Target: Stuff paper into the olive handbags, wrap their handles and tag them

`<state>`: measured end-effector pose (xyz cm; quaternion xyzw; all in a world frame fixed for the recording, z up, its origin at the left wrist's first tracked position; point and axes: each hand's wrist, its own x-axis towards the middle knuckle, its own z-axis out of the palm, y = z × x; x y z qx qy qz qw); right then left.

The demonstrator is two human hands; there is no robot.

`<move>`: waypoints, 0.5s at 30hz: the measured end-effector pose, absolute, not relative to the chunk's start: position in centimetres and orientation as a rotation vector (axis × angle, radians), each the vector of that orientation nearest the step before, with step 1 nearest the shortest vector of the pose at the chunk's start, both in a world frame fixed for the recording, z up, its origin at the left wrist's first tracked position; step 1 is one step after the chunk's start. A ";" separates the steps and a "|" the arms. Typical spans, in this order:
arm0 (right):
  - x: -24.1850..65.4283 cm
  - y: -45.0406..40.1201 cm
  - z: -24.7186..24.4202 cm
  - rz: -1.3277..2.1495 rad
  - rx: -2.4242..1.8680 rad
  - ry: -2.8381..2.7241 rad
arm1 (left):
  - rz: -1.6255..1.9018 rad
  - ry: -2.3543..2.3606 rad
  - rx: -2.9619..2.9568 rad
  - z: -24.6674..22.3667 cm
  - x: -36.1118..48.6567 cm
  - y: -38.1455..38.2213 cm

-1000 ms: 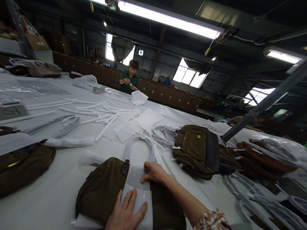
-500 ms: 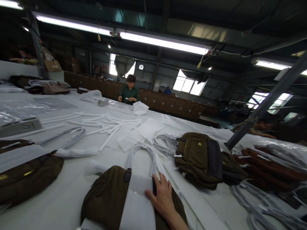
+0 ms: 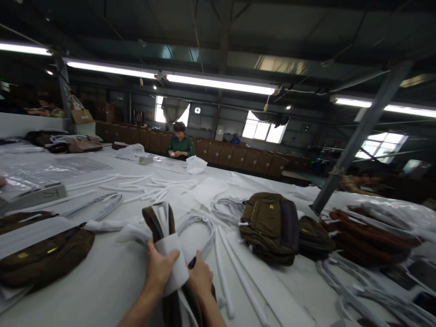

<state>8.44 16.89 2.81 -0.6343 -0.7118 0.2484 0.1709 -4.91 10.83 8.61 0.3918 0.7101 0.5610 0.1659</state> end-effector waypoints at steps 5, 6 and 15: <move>7.7 16.4 3.8 0.901 -1.539 -1.834 | 1.544 1.896 1.631 18.7 -5.8 10.0; 8.1 16.0 4.0 0.914 -1.485 -1.796 | 1.450 1.877 1.791 20.6 -5.8 9.1; 24.3 3.5 1.3 0.624 -1.640 -1.658 | 0.563 1.446 2.718 12.7 -4.1 4.0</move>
